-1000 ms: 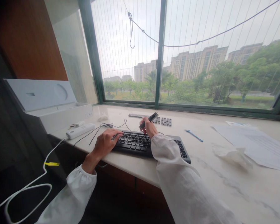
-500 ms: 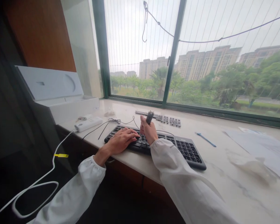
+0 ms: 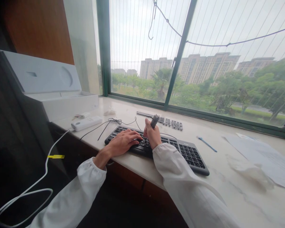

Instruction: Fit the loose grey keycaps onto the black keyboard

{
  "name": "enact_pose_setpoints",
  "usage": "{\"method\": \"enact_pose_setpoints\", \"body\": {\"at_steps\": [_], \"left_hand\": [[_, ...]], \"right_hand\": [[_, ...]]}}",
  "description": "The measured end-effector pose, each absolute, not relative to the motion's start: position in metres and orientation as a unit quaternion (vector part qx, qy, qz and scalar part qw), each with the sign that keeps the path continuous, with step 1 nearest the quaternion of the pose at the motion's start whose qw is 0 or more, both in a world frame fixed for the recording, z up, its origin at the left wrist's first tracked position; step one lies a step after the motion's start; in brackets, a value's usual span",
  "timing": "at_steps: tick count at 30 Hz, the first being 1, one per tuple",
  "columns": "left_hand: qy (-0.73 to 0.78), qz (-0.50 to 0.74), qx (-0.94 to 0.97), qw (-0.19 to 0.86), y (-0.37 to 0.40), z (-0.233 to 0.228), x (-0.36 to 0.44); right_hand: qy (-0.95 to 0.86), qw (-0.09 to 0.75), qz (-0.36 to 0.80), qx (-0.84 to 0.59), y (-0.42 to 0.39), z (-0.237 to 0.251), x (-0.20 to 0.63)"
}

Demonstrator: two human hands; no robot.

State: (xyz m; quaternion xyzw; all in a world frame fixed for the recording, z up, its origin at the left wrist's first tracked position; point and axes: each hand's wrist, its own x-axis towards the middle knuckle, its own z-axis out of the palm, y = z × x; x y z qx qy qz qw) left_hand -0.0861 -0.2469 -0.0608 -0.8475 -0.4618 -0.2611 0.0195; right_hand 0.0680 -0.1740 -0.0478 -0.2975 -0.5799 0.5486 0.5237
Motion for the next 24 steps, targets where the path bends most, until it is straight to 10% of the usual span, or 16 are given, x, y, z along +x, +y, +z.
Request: {"method": "enact_pose_setpoints", "body": {"at_steps": [24], "left_hand": [[-0.487, -0.315, -0.814, -0.026, -0.248, -0.056, -0.086]], "right_hand": [[-0.673, 0.527, 0.432, -0.288, -0.190, -0.054, 0.053]]}}
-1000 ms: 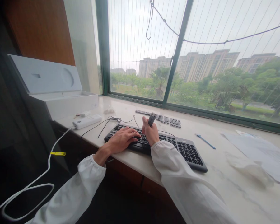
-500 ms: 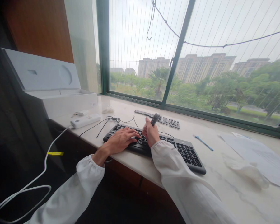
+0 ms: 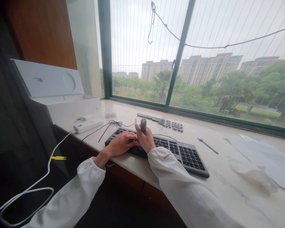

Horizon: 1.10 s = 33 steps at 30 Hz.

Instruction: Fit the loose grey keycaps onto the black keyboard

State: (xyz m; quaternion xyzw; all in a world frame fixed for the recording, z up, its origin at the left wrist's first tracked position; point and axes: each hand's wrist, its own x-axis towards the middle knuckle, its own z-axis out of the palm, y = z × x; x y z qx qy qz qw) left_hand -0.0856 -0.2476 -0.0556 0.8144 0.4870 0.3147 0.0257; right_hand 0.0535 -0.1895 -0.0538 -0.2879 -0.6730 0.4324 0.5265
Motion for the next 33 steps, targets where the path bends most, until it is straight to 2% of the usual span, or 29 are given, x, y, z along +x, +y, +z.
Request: {"method": "enact_pose_setpoints", "body": {"at_steps": [6, 23, 29, 33], "left_hand": [[0.509, 0.297, 0.803, 0.092, -0.237, -0.048, -0.081], [0.526, 0.299, 0.794, 0.063, -0.231, -0.051, -0.082], [0.564, 0.294, 0.771, 0.035, -0.230, -0.053, -0.080], [0.531, 0.326, 0.782, 0.035, -0.233, -0.056, -0.079]], "right_hand": [[-0.695, 0.536, 0.380, -0.292, -0.191, -0.053, 0.056], [-0.691, 0.554, 0.368, -0.285, -0.193, -0.053, 0.057], [-0.733, 0.563, 0.290, -0.251, -0.214, -0.050, 0.050], [-0.694, 0.606, 0.249, -0.298, -0.205, -0.039, 0.059]]}}
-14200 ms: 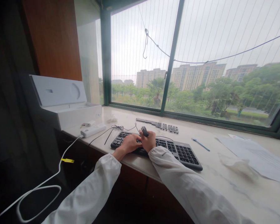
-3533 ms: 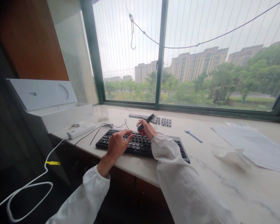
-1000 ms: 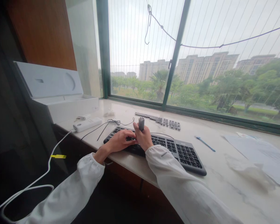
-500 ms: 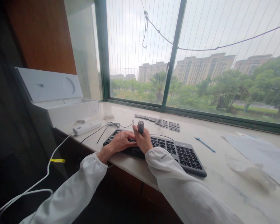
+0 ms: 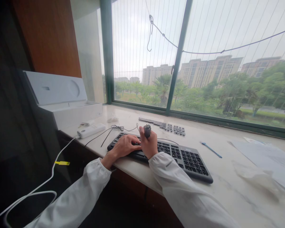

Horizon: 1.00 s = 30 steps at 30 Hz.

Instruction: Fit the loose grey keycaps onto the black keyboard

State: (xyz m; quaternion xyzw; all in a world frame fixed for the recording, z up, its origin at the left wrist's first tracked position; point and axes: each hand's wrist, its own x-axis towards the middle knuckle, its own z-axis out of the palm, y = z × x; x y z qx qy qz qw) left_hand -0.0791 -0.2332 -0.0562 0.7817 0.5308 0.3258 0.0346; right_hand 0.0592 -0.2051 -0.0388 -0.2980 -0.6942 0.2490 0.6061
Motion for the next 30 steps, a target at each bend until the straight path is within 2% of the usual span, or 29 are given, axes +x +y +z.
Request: {"method": "enact_pose_setpoints", "body": {"at_steps": [3, 7, 9, 11, 21, 30], "left_hand": [[0.532, 0.352, 0.769, 0.030, -0.237, -0.058, -0.078], [0.532, 0.392, 0.750, 0.014, -0.239, -0.060, -0.077], [0.529, 0.411, 0.742, 0.003, -0.239, -0.059, -0.077], [0.530, 0.421, 0.736, -0.007, -0.240, -0.058, -0.077], [0.523, 0.397, 0.754, -0.042, -0.246, -0.054, -0.073], [0.537, 0.449, 0.715, 0.009, -0.241, -0.058, -0.074]], "right_hand": [[-0.711, 0.582, 0.168, -0.356, -0.188, -0.029, 0.078], [-0.838, 0.406, 0.039, -0.363, -0.170, -0.027, 0.100], [-0.871, 0.326, 0.030, -0.365, -0.166, -0.031, 0.104], [-0.889, 0.285, 0.050, -0.356, -0.165, -0.034, 0.104], [-0.888, 0.290, 0.160, -0.318, -0.164, -0.037, 0.099], [-0.874, 0.291, 0.201, -0.333, -0.161, -0.035, 0.100]]}}
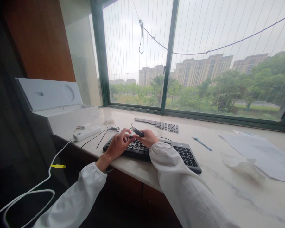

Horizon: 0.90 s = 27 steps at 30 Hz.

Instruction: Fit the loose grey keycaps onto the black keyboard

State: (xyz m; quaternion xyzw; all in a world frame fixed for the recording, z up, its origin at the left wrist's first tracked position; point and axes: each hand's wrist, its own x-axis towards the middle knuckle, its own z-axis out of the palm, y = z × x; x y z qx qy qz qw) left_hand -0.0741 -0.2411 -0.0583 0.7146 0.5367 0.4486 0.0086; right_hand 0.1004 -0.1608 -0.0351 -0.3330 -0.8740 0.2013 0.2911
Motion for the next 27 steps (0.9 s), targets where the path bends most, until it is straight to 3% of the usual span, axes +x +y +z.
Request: {"method": "enact_pose_setpoints", "body": {"at_steps": [10, 18, 27], "left_hand": [[0.518, 0.451, 0.726, -0.032, -0.243, -0.055, -0.073], [0.546, 0.440, 0.713, -0.021, -0.243, -0.055, -0.071], [0.567, 0.404, 0.716, -0.054, -0.236, -0.043, -0.076]], "right_hand": [[-0.882, 0.269, 0.180, -0.344, -0.161, -0.034, 0.101], [-0.842, 0.154, -0.076, -0.512, -0.155, -0.036, 0.122], [-0.798, 0.143, -0.057, -0.583, -0.146, -0.029, 0.140]]}}
